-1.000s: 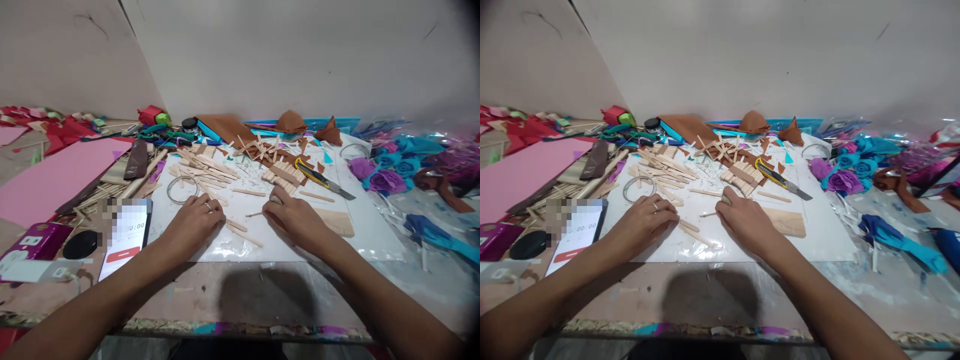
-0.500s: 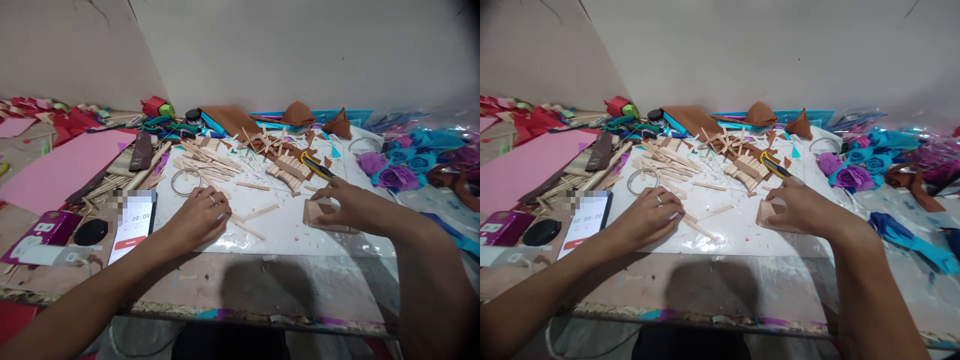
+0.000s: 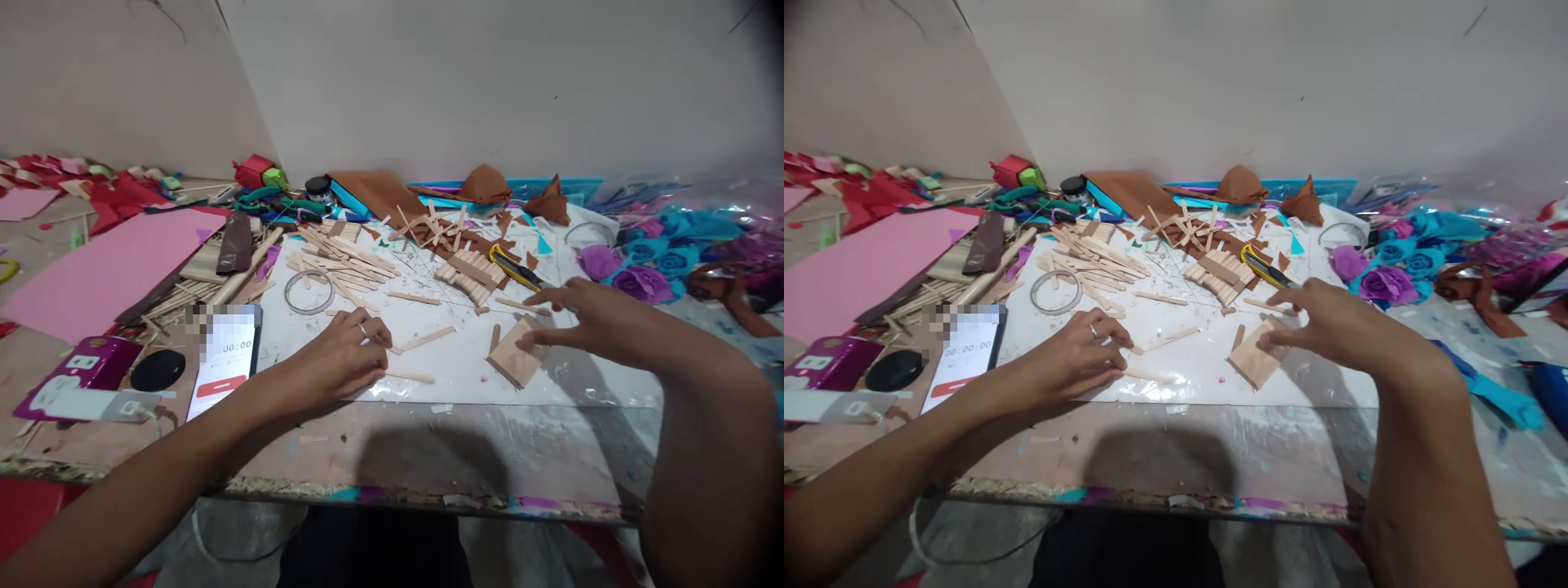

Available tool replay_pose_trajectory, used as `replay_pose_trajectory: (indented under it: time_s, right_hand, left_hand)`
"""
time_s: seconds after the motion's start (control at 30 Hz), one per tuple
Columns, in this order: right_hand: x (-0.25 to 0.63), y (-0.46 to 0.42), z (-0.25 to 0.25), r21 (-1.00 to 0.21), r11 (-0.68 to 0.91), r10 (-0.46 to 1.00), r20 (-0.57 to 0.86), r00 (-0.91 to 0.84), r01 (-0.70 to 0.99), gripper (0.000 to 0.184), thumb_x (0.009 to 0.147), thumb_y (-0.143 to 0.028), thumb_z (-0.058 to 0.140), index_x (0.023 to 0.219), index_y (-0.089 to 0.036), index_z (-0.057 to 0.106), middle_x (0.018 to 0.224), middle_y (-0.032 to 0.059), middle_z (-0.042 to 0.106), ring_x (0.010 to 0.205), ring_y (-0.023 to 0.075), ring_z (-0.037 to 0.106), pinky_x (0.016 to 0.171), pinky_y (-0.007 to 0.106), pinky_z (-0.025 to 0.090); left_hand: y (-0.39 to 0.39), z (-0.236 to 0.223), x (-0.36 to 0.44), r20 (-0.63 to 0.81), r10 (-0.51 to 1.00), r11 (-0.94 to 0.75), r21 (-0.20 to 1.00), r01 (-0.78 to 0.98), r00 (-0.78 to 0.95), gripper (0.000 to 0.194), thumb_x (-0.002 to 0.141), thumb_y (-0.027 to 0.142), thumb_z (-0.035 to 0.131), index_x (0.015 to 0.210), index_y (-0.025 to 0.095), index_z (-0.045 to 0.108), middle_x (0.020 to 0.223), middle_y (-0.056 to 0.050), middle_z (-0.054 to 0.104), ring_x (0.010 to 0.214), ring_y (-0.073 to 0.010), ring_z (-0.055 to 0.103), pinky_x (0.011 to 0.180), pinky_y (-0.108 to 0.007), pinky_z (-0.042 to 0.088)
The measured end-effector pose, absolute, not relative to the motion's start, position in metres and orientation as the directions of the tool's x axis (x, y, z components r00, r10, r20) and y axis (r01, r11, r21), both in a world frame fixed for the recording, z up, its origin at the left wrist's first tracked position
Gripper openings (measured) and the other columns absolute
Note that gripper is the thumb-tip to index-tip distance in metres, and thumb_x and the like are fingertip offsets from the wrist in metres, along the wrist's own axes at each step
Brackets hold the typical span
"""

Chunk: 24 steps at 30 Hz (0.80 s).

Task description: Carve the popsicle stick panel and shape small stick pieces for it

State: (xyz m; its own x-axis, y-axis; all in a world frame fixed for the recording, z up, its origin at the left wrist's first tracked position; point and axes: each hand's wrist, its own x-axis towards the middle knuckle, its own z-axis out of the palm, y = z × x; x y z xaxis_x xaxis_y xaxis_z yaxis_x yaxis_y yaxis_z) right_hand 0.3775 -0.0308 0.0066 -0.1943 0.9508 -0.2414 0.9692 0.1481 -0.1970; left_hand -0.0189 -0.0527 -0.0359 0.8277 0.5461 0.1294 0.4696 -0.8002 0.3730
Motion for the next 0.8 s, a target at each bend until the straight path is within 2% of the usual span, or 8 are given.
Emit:
replay_pose_trajectory:
  time_s: [0.07, 0.17, 0.23, 0.3, 0.4, 0.47, 0.57, 0.8]
  right_hand:
    - [0.383, -0.03, 0.007, -0.191, 0.064, 0.921, -0.367, -0.131, 0.979, 0.074, 0.075, -0.069, 0.074, 0.133, -0.024, 0.07, 0.1, 0.0115, 0.074, 0.085, 0.0311, 0.069, 0.073, 0.039, 0.051]
    - [0.369, -0.031, 0.006, -0.296, 0.116, 0.85, -0.463, -0.249, 0.948, 0.06, 0.081, -0.06, 0.07, 0.131, -0.025, 0.072, 0.087, 0.0048, 0.075, 0.079, 0.0259, 0.07, 0.069, 0.034, 0.049]
    - [0.357, -0.033, 0.007, -0.334, 0.147, 0.832, -0.468, -0.299, 0.931, 0.056, 0.084, -0.058, 0.068, 0.13, -0.026, 0.072, 0.083, 0.0031, 0.075, 0.076, 0.0235, 0.069, 0.067, 0.032, 0.048]
    - [0.355, -0.034, 0.009, -0.295, 0.123, 0.86, -0.445, -0.25, 0.947, 0.06, 0.083, -0.058, 0.069, 0.132, -0.024, 0.07, 0.088, 0.0046, 0.076, 0.078, 0.0239, 0.071, 0.069, 0.033, 0.049]
    - [0.364, -0.034, 0.012, -0.174, 0.029, 0.908, -0.406, -0.099, 0.984, 0.072, 0.076, -0.061, 0.074, 0.137, -0.022, 0.067, 0.099, 0.0094, 0.077, 0.084, 0.0279, 0.073, 0.073, 0.036, 0.053]
    - [0.366, -0.034, 0.013, -0.156, 0.011, 0.898, -0.434, -0.078, 0.988, 0.073, 0.076, -0.063, 0.074, 0.136, -0.022, 0.066, 0.101, 0.01, 0.076, 0.086, 0.0286, 0.073, 0.075, 0.037, 0.053]
    - [0.354, -0.035, 0.013, -0.223, 0.069, 0.857, -0.485, -0.173, 0.972, 0.067, 0.08, -0.063, 0.072, 0.134, -0.023, 0.065, 0.094, 0.0071, 0.075, 0.084, 0.0263, 0.072, 0.075, 0.035, 0.051]
    - [0.317, -0.046, 0.013, -0.322, 0.177, 0.835, -0.451, -0.316, 0.93, 0.05, 0.085, -0.06, 0.069, 0.123, -0.027, 0.068, 0.087, 0.0031, 0.072, 0.08, 0.023, 0.068, 0.071, 0.032, 0.045]
  left_hand:
    - [-0.054, -0.034, -0.019, 0.1, 0.543, -0.784, 0.417, 0.46, 0.834, 0.02, 0.105, 0.023, 0.049, 0.097, 0.019, 0.066, 0.121, -0.011, 0.063, 0.115, -0.0261, 0.05, 0.101, -0.044, 0.039]
    - [-0.054, -0.034, -0.019, 0.081, 0.551, -0.766, 0.445, 0.464, 0.831, 0.016, 0.104, 0.021, 0.049, 0.098, 0.019, 0.064, 0.12, -0.01, 0.061, 0.114, -0.0255, 0.05, 0.101, -0.043, 0.039]
    - [-0.054, -0.034, -0.019, 0.083, 0.566, -0.76, 0.438, 0.48, 0.821, 0.013, 0.103, 0.022, 0.052, 0.106, 0.02, 0.065, 0.121, -0.011, 0.06, 0.113, -0.0258, 0.049, 0.101, -0.043, 0.039]
    - [-0.054, -0.034, -0.018, 0.079, 0.573, -0.759, 0.426, 0.492, 0.816, 0.014, 0.102, 0.023, 0.055, 0.11, 0.02, 0.066, 0.12, -0.01, 0.06, 0.112, -0.0263, 0.049, 0.099, -0.044, 0.039]
    - [-0.054, -0.033, -0.018, 0.087, 0.563, -0.772, 0.412, 0.485, 0.822, 0.015, 0.102, 0.021, 0.052, 0.1, 0.02, 0.067, 0.116, -0.01, 0.061, 0.11, -0.0268, 0.049, 0.096, -0.044, 0.038]
    - [-0.054, -0.033, -0.018, 0.095, 0.555, -0.777, 0.414, 0.474, 0.827, 0.017, 0.102, 0.019, 0.05, 0.096, 0.02, 0.066, 0.116, -0.01, 0.061, 0.11, -0.0271, 0.049, 0.096, -0.044, 0.038]
    - [-0.055, -0.033, -0.021, 0.075, 0.555, -0.76, 0.449, 0.469, 0.828, 0.013, 0.1, 0.02, 0.052, 0.094, 0.021, 0.063, 0.115, -0.009, 0.061, 0.11, -0.027, 0.049, 0.096, -0.043, 0.039]
    - [-0.059, -0.033, -0.028, -0.049, 0.537, -0.702, 0.528, 0.478, 0.842, 0.007, 0.098, 0.019, 0.054, 0.098, 0.023, 0.06, 0.121, -0.007, 0.059, 0.111, -0.0273, 0.048, 0.093, -0.042, 0.039]
